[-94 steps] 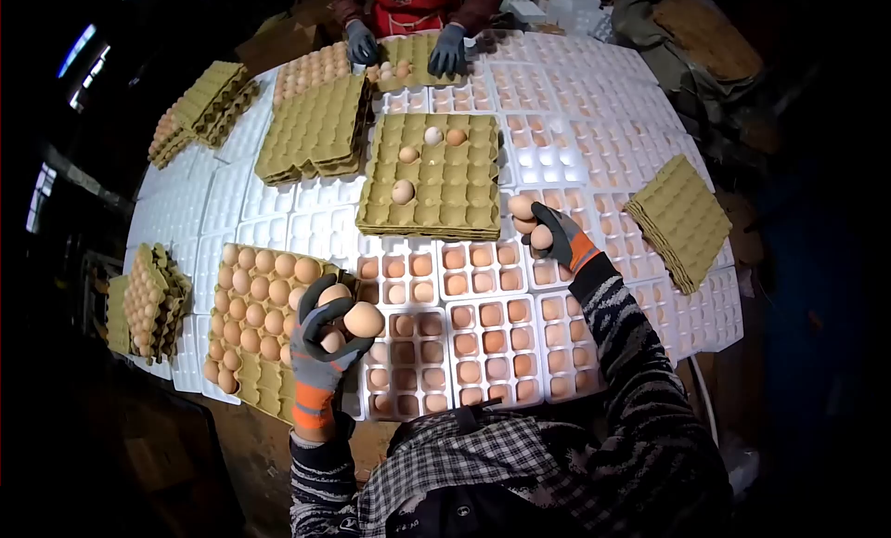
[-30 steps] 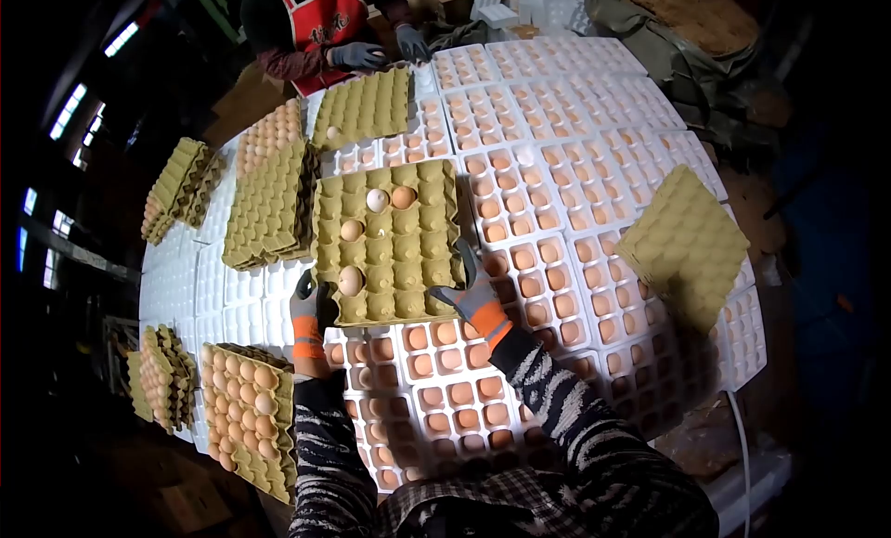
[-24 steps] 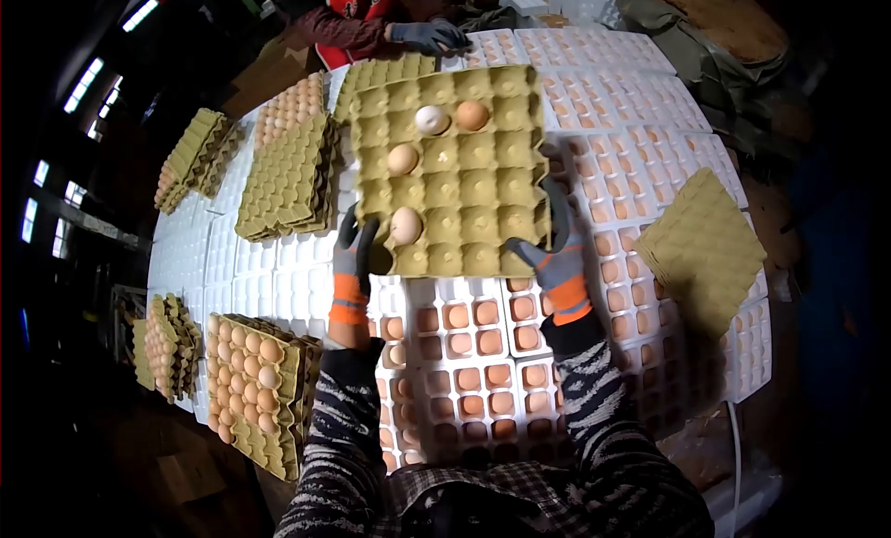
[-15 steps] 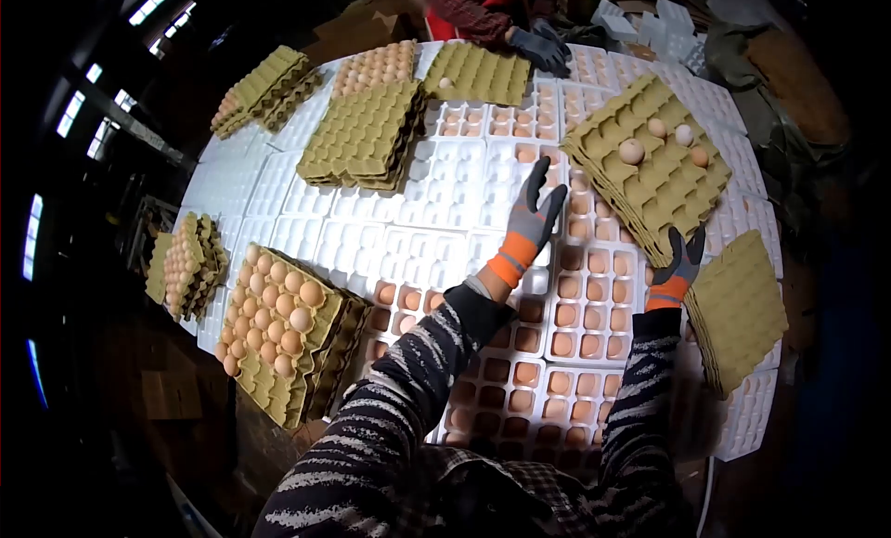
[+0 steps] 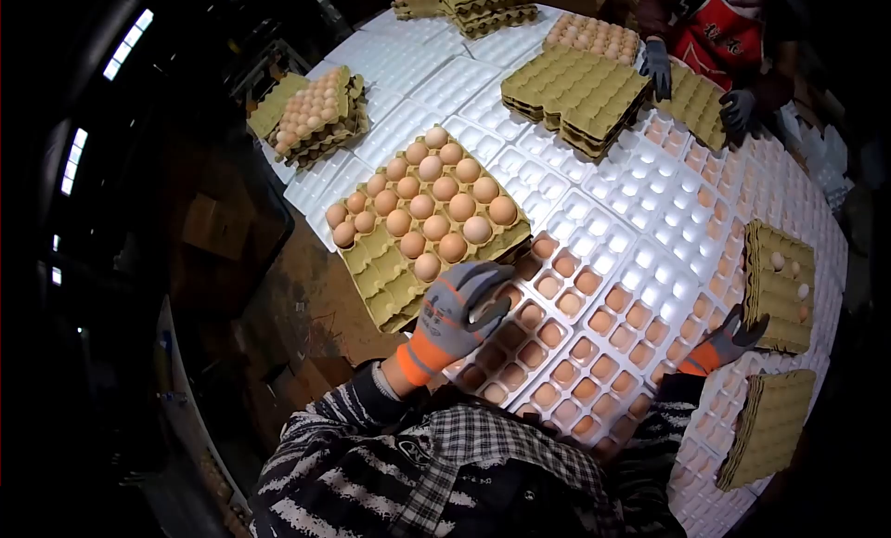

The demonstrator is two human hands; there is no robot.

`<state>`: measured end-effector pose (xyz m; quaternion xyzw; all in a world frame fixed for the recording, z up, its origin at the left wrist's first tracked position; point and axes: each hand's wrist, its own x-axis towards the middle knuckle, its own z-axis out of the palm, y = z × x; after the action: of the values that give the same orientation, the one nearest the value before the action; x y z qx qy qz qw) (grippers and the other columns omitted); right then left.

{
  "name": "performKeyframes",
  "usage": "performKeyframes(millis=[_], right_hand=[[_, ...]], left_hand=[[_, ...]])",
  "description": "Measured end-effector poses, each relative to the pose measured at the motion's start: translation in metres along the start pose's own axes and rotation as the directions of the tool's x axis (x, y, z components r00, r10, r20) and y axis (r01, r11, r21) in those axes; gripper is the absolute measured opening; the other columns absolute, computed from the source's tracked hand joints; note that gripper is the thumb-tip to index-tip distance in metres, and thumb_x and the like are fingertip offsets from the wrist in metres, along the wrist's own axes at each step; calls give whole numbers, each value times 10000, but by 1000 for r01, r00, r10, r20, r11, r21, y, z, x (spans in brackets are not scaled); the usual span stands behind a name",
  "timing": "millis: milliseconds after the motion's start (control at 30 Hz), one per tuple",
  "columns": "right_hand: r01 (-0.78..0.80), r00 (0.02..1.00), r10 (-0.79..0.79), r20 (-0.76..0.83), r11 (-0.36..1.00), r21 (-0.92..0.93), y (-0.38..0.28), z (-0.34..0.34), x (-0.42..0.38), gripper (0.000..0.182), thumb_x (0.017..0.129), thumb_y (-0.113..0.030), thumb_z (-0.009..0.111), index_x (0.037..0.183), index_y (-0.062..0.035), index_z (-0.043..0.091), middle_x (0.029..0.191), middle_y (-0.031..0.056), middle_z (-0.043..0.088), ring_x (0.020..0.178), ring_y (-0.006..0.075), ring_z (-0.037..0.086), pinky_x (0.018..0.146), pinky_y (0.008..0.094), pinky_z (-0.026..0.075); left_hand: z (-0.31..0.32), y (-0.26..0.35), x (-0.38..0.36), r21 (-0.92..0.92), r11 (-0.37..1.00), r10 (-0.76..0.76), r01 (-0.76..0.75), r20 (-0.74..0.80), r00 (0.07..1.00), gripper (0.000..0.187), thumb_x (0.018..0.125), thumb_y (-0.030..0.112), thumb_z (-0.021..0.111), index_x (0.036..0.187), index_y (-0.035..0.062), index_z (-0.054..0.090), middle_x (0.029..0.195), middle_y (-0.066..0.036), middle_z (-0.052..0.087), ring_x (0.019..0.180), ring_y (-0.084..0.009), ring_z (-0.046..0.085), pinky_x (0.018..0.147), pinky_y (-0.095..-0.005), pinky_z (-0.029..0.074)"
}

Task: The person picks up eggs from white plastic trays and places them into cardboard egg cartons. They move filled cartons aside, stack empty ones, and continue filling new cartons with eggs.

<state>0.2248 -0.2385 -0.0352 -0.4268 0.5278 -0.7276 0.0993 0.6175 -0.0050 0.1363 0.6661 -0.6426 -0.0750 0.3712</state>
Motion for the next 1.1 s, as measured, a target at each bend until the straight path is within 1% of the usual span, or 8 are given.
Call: performKeyframes(millis=[133,233,367,567,700,833,1033,1100], right_hand=[[-59,509,-185,841,967,249,-194,98,-109,471,855,-3,697,1314,-58,604,1309,102,616,1134,226,615,935,328,524],[345,-62,-570,819,758,554,-262,152,-158,502,757,-66,750,1241,-169,664,1342,38,609,1166,280,597,981,380,504],[581,-359,-469,807,564,587,-275,194,-202,329,796,-173,721,1121,-208,683,1237,18,624,1076,261,609,893,401,519],[-214,-39,-162,986,965,150,-292,186,-163,442,741,-173,768,1163,-86,669,1148,91,615,1056,268,609,950,367,502],[250,-192,-186,964,940,231,-298,206,-157,391,770,-170,726,1153,-130,665,1130,95,616,1025,288,617,881,372,518],[835,-278,-49,959,481,267,-296,213,-183,459,786,-206,720,1239,-216,644,1201,92,605,1094,275,621,895,384,533],[-288,-19,-3,1000,958,-2,-303,199,-146,584,743,-166,768,1297,-79,606,1215,70,639,1080,209,634,952,363,520],[-121,-130,-207,970,974,192,-305,211,-149,540,764,-166,732,1293,-133,623,1277,68,598,1113,218,623,961,382,518]], left_hand=[[-51,-55,-19,373,904,-191,210,-89,978,526,719,296,821,1161,89,627,1109,-128,598,997,-357,576,854,-455,466],[-50,-69,-23,493,841,-239,223,-32,970,489,711,293,821,1121,110,628,1102,-124,590,984,-348,564,852,-445,438],[-57,-89,-25,260,937,-240,234,-7,971,461,707,256,812,1086,95,603,1063,-130,604,964,-349,577,830,-455,444],[-106,-145,-32,-439,865,-245,243,52,968,495,809,164,624,1284,42,558,1156,-84,564,1027,-193,590,905,-311,489],[-100,-110,-6,361,876,-418,320,234,878,666,807,468,735,1331,100,551,1252,-137,575,1074,-336,632,894,-430,512],[-81,-121,14,439,843,-451,310,264,853,657,804,485,742,1304,95,570,1155,-110,621,1001,-324,649,863,-424,521],[-122,-160,-4,-548,719,-449,428,103,887,313,827,199,727,1103,71,655,1136,-64,658,996,-232,651,849,-331,516],[-127,-188,3,-486,844,-277,226,-37,960,281,866,133,677,1144,91,675,1253,-114,618,1034,-239,628,842,-313,520]])
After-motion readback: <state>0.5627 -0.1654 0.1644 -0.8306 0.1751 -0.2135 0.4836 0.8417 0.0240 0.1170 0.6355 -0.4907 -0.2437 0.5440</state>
